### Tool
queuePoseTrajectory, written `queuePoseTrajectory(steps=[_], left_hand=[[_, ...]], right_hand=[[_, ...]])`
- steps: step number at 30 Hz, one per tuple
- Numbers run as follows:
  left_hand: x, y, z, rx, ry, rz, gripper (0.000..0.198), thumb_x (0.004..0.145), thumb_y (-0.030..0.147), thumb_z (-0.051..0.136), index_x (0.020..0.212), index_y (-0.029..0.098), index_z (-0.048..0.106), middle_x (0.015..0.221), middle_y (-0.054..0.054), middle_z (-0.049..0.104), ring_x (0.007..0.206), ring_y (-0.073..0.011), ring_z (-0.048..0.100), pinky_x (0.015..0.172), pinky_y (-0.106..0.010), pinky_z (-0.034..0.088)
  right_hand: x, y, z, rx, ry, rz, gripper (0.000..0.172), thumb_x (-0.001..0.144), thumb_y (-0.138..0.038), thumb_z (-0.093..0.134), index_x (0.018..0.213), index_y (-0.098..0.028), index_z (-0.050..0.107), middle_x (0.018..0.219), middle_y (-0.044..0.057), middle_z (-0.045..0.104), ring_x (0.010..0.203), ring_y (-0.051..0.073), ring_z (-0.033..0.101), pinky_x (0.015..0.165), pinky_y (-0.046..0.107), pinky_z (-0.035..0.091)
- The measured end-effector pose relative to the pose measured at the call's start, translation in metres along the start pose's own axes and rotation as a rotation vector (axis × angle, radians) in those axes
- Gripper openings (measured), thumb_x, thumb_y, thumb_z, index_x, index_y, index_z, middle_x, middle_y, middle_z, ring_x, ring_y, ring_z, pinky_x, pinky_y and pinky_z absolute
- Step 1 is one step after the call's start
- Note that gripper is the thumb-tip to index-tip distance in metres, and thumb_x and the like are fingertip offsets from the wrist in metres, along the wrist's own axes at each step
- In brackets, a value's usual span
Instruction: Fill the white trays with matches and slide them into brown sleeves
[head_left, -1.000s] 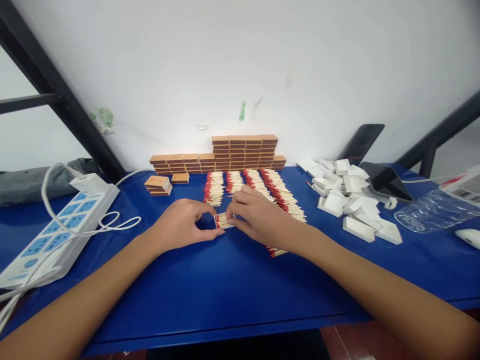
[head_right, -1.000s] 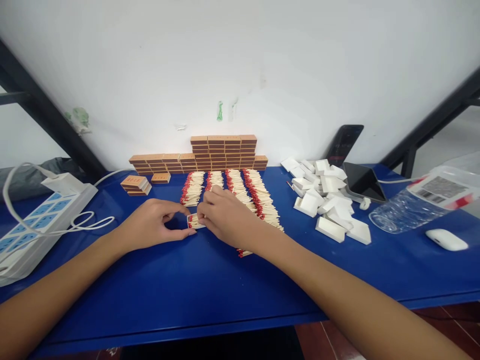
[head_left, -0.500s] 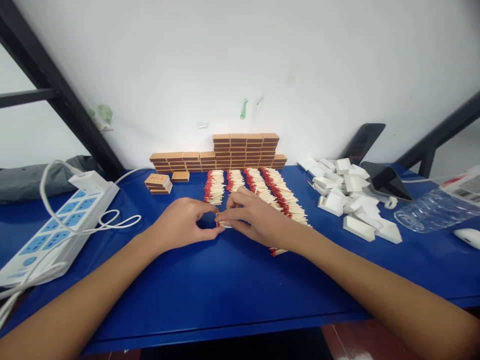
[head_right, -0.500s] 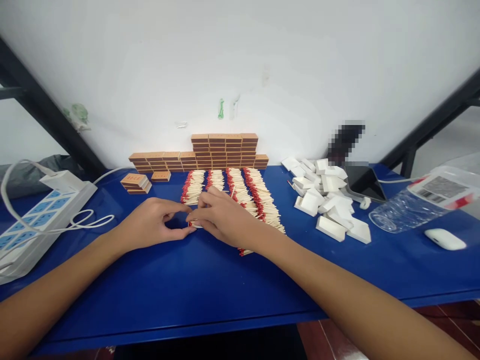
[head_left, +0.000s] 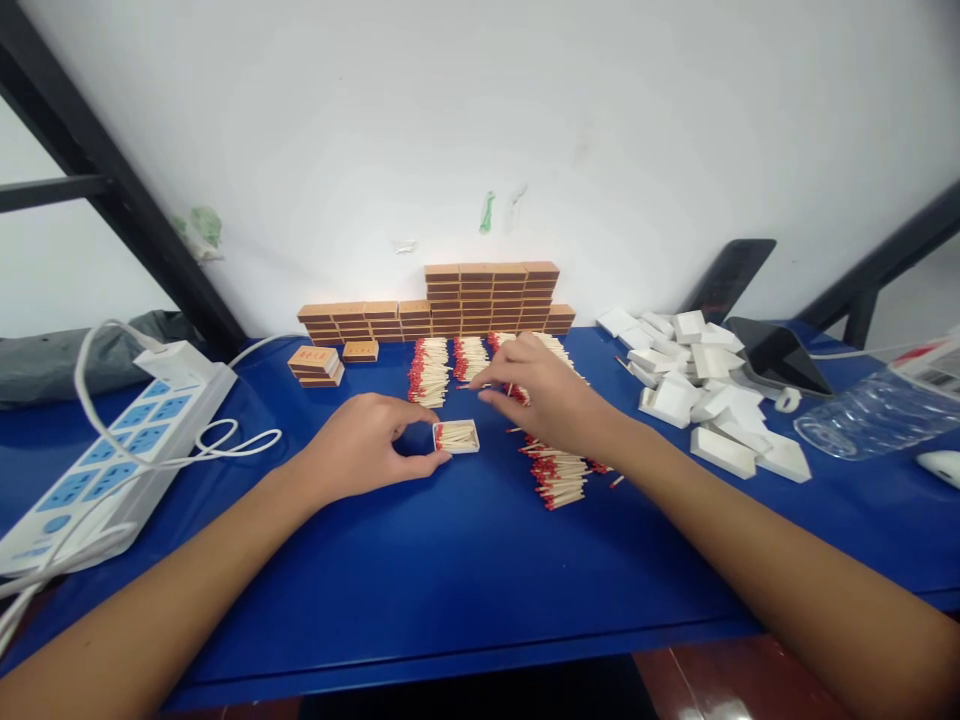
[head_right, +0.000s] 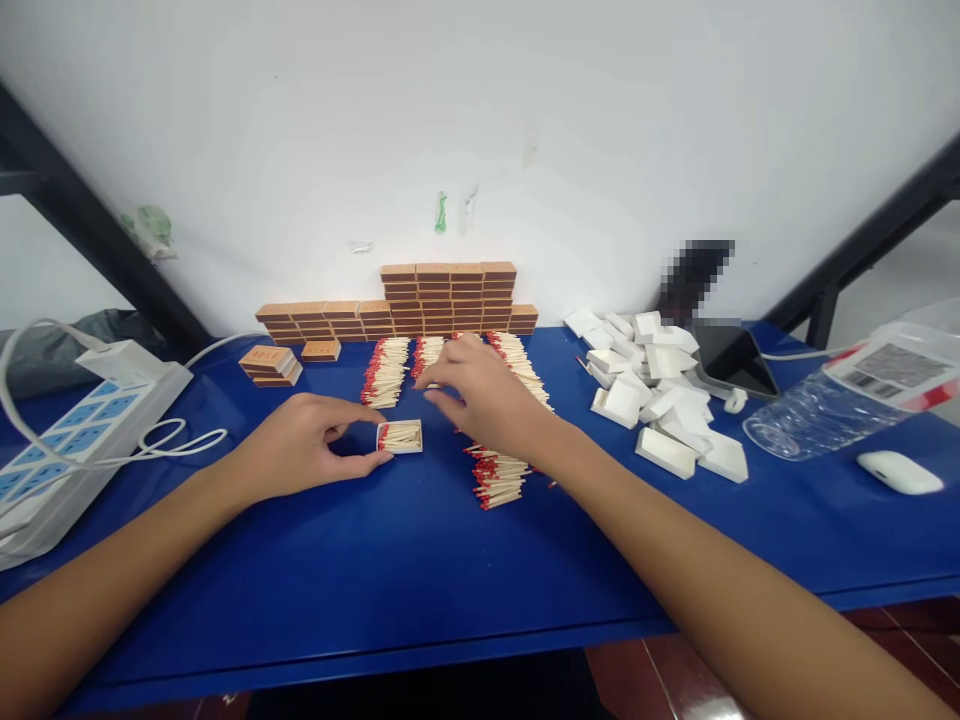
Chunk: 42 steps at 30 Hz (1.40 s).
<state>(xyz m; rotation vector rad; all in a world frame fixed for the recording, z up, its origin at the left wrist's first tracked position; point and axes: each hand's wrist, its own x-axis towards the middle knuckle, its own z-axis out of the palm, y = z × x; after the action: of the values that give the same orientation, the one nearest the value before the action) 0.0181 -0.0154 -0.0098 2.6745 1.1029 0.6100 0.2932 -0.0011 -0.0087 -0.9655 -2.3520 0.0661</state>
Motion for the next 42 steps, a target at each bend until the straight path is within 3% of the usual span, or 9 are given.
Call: queuePoseTrajectory(steps=[4,7,19,31,42], left_hand=[[0.001,0.002,0.000,-0.002,0.004,-0.023,0.032,0.088,0.049,0.079,0.104,0.022,0.084,0.058,0.004,0.056,0.053,-0.0118,0.049,0.057,-0.026,0.034],[0.001,0.003,0.001,-0.005,-0.009,-0.032,0.034,0.088,0.051,0.079,0.105,0.022,0.084,0.058,0.004,0.056,0.052,-0.0119,0.049,0.057,-0.026,0.034],[0.002,-0.001,0.002,0.019,-0.010,-0.019,0.035,0.089,0.053,0.077,0.104,0.021,0.083,0.058,0.004,0.056,0.052,-0.0120,0.048,0.058,-0.027,0.035],[0.001,-0.003,0.003,0.030,0.018,-0.033,0.035,0.089,0.053,0.078,0.104,0.021,0.084,0.057,0.004,0.054,0.052,-0.0124,0.048,0.058,-0.027,0.033],[0.000,-0.001,0.003,0.008,0.025,-0.001,0.032,0.089,0.050,0.079,0.099,0.020,0.083,0.059,0.004,0.057,0.053,-0.0120,0.050,0.058,-0.026,0.034]], right_hand=[[0.003,0.025,0.006,-0.175,-0.026,0.106,0.014,0.099,-0.024,0.070,0.106,-0.019,0.080,0.095,0.010,0.067,0.097,0.027,0.053,0.092,0.043,0.044],[0.006,0.028,0.011,-0.195,-0.082,0.113,0.012,0.099,-0.025,0.071,0.101,-0.019,0.081,0.095,0.010,0.065,0.096,0.027,0.051,0.091,0.041,0.042],[0.012,0.019,0.019,-0.177,-0.207,0.098,0.013,0.103,-0.024,0.065,0.095,-0.017,0.072,0.103,0.012,0.065,0.103,0.028,0.051,0.092,0.039,0.041],[0.004,-0.019,0.006,-0.163,-0.193,-0.084,0.015,0.107,-0.024,0.060,0.098,-0.016,0.071,0.105,0.013,0.065,0.102,0.027,0.051,0.093,0.042,0.045],[-0.001,-0.021,0.008,-0.008,-0.184,-0.040,0.011,0.106,-0.018,0.060,0.100,-0.018,0.069,0.102,0.010,0.065,0.100,0.025,0.052,0.089,0.039,0.046]])
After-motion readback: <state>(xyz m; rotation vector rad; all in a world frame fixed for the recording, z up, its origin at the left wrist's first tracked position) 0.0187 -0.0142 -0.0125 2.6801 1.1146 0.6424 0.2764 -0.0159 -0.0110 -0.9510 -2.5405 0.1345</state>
